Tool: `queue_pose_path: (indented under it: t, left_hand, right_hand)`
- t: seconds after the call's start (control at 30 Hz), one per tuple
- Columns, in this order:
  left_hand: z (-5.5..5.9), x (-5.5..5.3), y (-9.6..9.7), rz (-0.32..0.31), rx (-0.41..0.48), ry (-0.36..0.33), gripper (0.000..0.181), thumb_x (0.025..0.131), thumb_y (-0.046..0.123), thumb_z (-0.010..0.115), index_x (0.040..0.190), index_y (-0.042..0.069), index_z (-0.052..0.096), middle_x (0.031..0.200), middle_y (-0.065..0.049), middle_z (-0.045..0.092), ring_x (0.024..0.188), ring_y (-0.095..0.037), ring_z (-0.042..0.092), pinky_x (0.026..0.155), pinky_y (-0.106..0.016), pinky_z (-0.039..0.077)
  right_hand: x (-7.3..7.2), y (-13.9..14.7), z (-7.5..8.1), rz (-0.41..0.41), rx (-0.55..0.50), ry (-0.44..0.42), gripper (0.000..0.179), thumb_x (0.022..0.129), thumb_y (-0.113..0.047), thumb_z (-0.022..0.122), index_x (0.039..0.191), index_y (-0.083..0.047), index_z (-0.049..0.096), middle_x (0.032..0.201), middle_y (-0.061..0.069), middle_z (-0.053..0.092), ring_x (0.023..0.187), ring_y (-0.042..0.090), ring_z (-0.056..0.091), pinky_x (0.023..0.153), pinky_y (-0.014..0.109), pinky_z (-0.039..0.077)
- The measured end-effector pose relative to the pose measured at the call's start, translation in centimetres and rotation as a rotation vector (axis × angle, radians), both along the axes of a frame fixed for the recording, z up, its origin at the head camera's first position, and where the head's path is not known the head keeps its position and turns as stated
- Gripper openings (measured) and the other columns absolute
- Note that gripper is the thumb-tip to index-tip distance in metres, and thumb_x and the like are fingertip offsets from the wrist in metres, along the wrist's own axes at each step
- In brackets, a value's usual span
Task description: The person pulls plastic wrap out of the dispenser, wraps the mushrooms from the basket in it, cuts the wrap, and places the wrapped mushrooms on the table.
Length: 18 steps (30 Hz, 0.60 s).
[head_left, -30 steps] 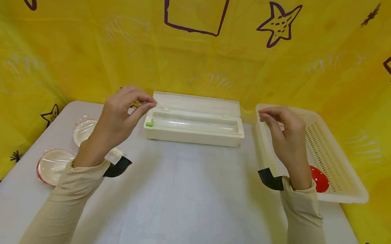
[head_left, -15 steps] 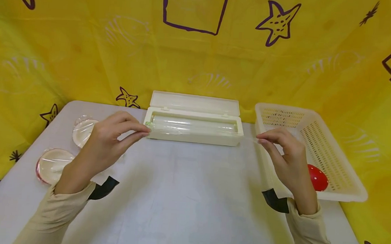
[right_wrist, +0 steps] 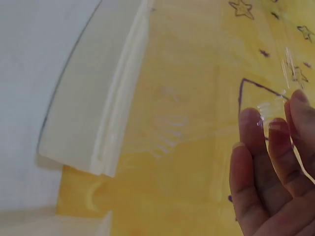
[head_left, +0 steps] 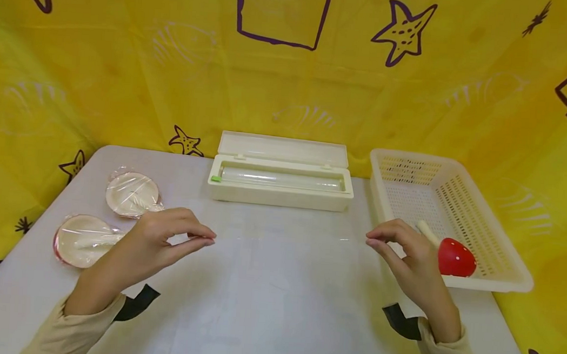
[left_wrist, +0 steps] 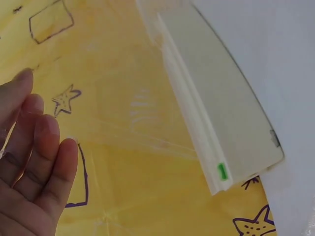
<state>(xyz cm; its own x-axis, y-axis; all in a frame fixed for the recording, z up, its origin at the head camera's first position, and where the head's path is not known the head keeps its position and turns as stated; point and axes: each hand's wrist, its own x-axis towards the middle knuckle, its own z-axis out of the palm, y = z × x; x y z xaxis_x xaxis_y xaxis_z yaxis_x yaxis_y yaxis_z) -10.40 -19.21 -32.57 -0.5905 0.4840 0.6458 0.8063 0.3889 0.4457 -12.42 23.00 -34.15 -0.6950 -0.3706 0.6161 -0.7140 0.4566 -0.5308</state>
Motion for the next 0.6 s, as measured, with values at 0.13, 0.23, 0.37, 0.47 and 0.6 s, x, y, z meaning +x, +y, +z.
queue_pose_path:
  t: [0.13, 0.23, 0.37, 0.47, 0.6]
  left_hand:
    - [-1.1, 0.6, -0.2, -0.037, -0.029, -0.045, 0.027, 0.096, 0.039, 0.059, 0.092, 0.018, 0.075, 0.085, 0.013, 0.071, 0.075, 0.002, 0.063, 0.068, -0.01, 0.05]
    - [-2.1, 1.0, -0.4, -0.07, -0.029, -0.075, 0.024, 0.097, 0.037, 0.06, 0.092, 0.018, 0.075, 0.083, 0.012, 0.07, 0.074, 0.002, 0.061, 0.068, -0.009, 0.048]
    - [-3.5, 1.4, -0.5, -0.069, -0.068, -0.121, 0.011, 0.092, 0.028, 0.069, 0.092, 0.019, 0.075, 0.081, 0.011, 0.068, 0.072, 0.001, 0.059, 0.067, -0.008, 0.045]
    - [-4.3, 1.7, -0.5, -0.036, -0.142, -0.177, 0.009, 0.084, 0.015, 0.078, 0.09, 0.021, 0.075, 0.083, 0.013, 0.068, 0.074, 0.002, 0.059, 0.067, -0.008, 0.045]
    - [-5.5, 1.9, -0.3, -0.008, -0.226, -0.245, 0.018, 0.078, 0.005, 0.081, 0.088, 0.02, 0.075, 0.083, 0.014, 0.068, 0.076, 0.003, 0.059, 0.066, -0.015, 0.05]
  right_hand:
    - [0.7, 0.2, -1.2, 0.045, 0.022, -0.03, 0.017, 0.08, 0.0, 0.076, 0.094, -0.007, 0.071, 0.089, 0.001, 0.069, 0.084, 0.001, 0.062, 0.079, 0.008, 0.05]
    - [1.3, 0.3, -1.8, 0.049, 0.066, -0.094, 0.034, 0.072, 0.011, 0.078, 0.095, -0.013, 0.07, 0.089, -0.005, 0.069, 0.083, 0.001, 0.061, 0.078, 0.009, 0.05]
    - [1.8, 0.3, -2.9, 0.053, 0.12, -0.173, 0.036, 0.074, 0.008, 0.079, 0.096, -0.019, 0.069, 0.09, -0.012, 0.068, 0.081, 0.0, 0.062, 0.076, 0.01, 0.051]
    - [2.0, 0.3, -3.9, 0.09, 0.121, -0.194, 0.034, 0.075, 0.007, 0.079, 0.096, -0.018, 0.069, 0.09, -0.011, 0.069, 0.08, 0.003, 0.063, 0.076, 0.011, 0.052]
    - [2.0, 0.3, -5.3, 0.116, 0.112, -0.211, 0.031, 0.075, 0.007, 0.079, 0.095, -0.015, 0.071, 0.088, -0.007, 0.07, 0.081, 0.006, 0.064, 0.079, 0.012, 0.052]
